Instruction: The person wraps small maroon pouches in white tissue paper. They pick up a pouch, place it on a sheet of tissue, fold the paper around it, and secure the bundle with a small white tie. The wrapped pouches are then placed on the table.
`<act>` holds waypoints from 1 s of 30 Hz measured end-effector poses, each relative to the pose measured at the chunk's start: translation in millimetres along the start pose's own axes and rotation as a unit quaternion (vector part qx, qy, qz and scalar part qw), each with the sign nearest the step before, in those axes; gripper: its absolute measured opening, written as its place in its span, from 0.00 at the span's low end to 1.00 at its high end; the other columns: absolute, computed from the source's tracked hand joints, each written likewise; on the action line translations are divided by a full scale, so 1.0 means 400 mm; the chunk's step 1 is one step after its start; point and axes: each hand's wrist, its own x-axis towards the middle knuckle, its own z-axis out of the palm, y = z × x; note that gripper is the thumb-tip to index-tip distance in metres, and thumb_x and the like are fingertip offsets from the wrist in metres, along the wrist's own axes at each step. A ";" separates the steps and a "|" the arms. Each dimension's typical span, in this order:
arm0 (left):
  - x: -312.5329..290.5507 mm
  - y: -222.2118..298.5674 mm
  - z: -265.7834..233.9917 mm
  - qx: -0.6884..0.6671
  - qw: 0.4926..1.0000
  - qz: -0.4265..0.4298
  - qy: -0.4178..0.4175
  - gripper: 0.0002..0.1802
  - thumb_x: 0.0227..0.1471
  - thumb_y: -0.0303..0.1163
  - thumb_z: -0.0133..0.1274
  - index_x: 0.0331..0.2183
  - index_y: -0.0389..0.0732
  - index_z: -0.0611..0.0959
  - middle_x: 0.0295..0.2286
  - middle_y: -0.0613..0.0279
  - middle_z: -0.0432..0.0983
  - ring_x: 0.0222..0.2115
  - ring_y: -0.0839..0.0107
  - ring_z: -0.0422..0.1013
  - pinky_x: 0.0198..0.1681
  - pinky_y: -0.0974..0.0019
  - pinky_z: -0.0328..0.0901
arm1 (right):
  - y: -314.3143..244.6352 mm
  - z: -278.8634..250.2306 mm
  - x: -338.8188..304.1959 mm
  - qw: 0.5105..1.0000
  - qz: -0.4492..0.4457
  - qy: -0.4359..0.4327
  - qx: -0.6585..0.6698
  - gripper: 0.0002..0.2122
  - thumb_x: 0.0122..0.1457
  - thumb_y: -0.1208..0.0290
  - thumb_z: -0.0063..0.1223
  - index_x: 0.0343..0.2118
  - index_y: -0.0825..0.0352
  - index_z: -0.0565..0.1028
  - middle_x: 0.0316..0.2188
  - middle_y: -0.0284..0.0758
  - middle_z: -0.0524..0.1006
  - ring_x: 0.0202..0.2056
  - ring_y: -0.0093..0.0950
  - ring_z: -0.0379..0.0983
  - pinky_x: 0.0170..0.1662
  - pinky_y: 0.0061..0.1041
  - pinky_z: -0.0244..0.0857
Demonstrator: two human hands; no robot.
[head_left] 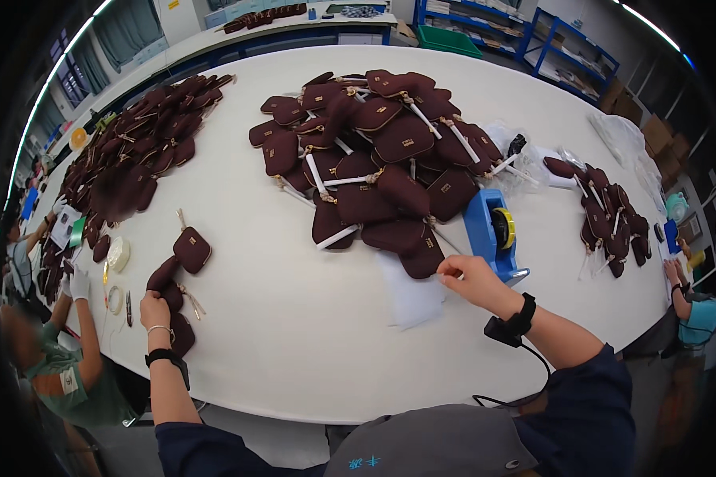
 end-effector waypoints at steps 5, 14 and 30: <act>0.047 0.006 0.037 -0.131 0.983 0.127 0.020 0.10 0.48 0.23 0.51 0.34 0.34 0.83 0.24 0.53 0.80 0.27 0.61 0.77 0.31 0.64 0.70 | 0.041 0.045 -0.057 0.990 -0.076 0.001 -0.122 0.08 0.54 0.70 0.59 0.30 0.70 0.77 0.25 0.41 0.77 0.30 0.37 0.75 0.34 0.32 0.67; -0.436 0.419 -0.218 -0.401 0.835 0.213 -0.310 0.11 0.52 0.24 0.50 0.35 0.29 0.83 0.22 0.61 0.77 0.21 0.77 0.73 0.27 0.73 0.69 | 0.009 0.067 -0.042 0.988 0.050 0.000 -0.145 0.09 0.54 0.68 0.57 0.33 0.70 0.76 0.26 0.42 0.77 0.30 0.42 0.75 0.36 0.36 0.68; -0.722 0.575 -0.281 -0.127 0.671 0.698 -0.216 0.27 0.41 0.34 0.63 0.46 0.44 0.76 0.50 0.62 0.68 0.58 0.60 0.58 0.61 0.43 0.51 | 0.033 0.085 -0.076 0.950 -0.258 -0.049 -0.171 0.18 0.47 0.70 0.60 0.42 0.69 0.74 0.44 0.38 0.73 0.48 0.37 0.67 0.50 0.33 0.62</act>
